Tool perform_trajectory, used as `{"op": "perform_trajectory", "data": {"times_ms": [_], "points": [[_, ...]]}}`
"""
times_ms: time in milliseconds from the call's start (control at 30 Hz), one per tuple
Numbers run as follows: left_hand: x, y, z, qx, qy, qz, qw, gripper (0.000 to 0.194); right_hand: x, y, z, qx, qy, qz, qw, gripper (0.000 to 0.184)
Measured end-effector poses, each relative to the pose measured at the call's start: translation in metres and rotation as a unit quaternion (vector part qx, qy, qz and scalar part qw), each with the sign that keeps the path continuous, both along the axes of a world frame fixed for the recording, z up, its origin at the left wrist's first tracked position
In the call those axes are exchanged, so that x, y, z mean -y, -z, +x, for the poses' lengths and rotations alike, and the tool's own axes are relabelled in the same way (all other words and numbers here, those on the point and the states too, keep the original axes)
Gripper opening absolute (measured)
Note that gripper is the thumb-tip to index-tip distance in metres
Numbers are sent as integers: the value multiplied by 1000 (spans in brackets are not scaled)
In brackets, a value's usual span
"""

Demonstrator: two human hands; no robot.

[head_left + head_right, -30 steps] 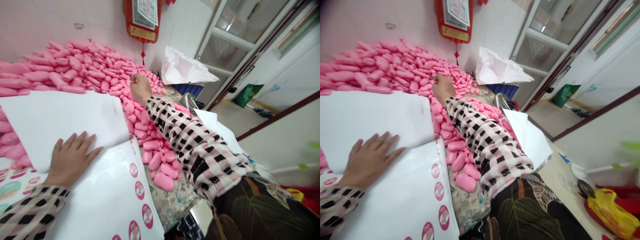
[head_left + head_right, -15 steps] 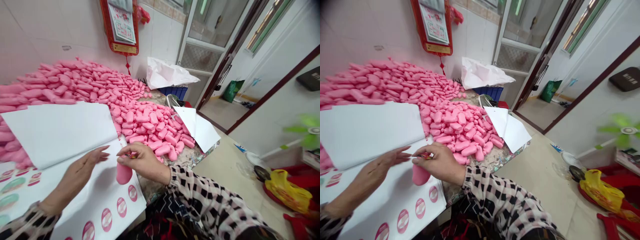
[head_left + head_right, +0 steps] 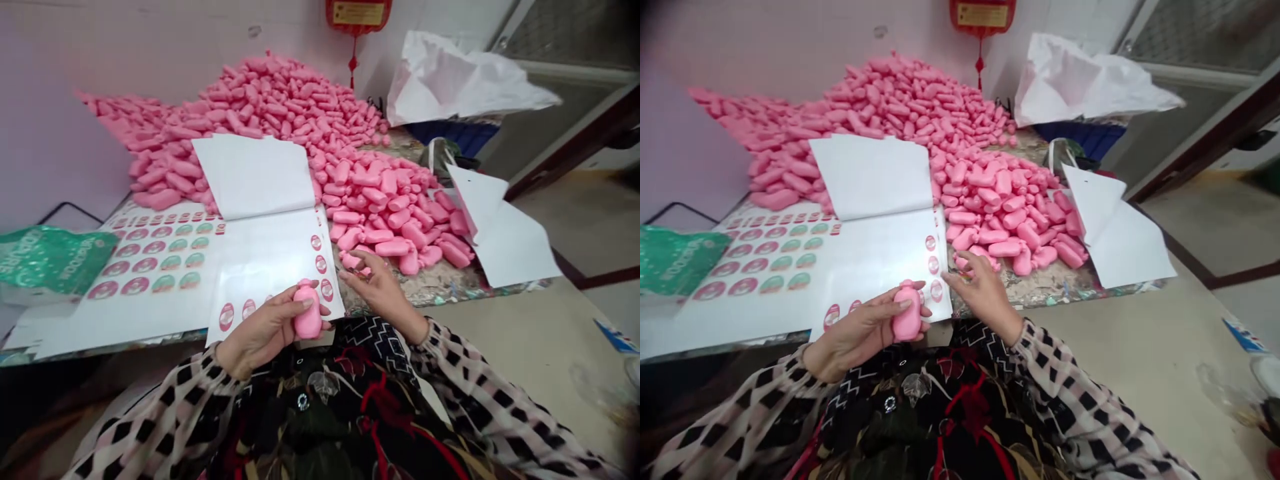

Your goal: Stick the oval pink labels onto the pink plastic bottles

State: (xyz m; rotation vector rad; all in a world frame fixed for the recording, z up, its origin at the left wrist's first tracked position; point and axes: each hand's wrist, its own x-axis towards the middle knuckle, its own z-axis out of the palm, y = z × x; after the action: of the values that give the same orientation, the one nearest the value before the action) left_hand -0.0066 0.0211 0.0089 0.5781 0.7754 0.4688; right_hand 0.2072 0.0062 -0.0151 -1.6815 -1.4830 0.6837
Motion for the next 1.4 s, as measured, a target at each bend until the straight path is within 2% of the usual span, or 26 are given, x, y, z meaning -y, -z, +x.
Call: {"op": "perform_trajectory", "data": {"times_ms": [133, 233, 333, 467, 500, 533, 600, 667, 700, 733, 900, 1033, 1300, 1400], "points": [[9, 8, -6, 26, -38, -31, 998, 37, 7, 12, 8, 57, -36, -49, 997, 35], [10, 12, -7, 14, -71, -16, 997, 36, 9, 21, 4, 84, -51, -41, 994, 29], [5, 11, -6, -29, -93, 36, 995, 33, -5, 23, 5, 117, -54, -5, 992, 27], [-17, 5, -1, -141, -93, 169, 971, 31, -41, 15, 9, 185, -37, 24, 982, 23], [-25, 5, 1, -191, -84, 218, 953, 30, -51, 13, 9, 208, -40, 26, 977, 22], [-34, 5, 4, -257, -67, 282, 922, 28, -60, 11, 7, 236, -44, 29, 970, 21], [-51, 7, 10, -395, -13, 418, 818, 20, -75, 9, 3, 296, -53, 35, 953, 22], [-68, 9, 17, -483, 43, 506, 713, 11, -87, 9, -1, 349, -60, 38, 934, 23], [-75, 10, 21, -504, 62, 526, 682, 7, -92, 10, -3, 368, -64, 38, 927, 24], [-81, 10, 25, -514, 73, 535, 666, 5, -96, 10, -4, 382, -71, 36, 921, 24], [-107, 11, 41, -548, 108, 554, 617, 14, -114, 14, -6, 412, -93, 20, 906, 24], [-119, 14, 44, -571, 138, 546, 597, 22, -120, 15, -3, 422, -111, 28, 899, 24], [-123, 18, 41, -586, 161, 556, 566, 27, -120, 16, 2, 412, -132, 34, 901, 24], [-122, 20, 40, -587, 166, 574, 547, 28, -120, 15, 3, 407, -134, 33, 903, 24]]}}
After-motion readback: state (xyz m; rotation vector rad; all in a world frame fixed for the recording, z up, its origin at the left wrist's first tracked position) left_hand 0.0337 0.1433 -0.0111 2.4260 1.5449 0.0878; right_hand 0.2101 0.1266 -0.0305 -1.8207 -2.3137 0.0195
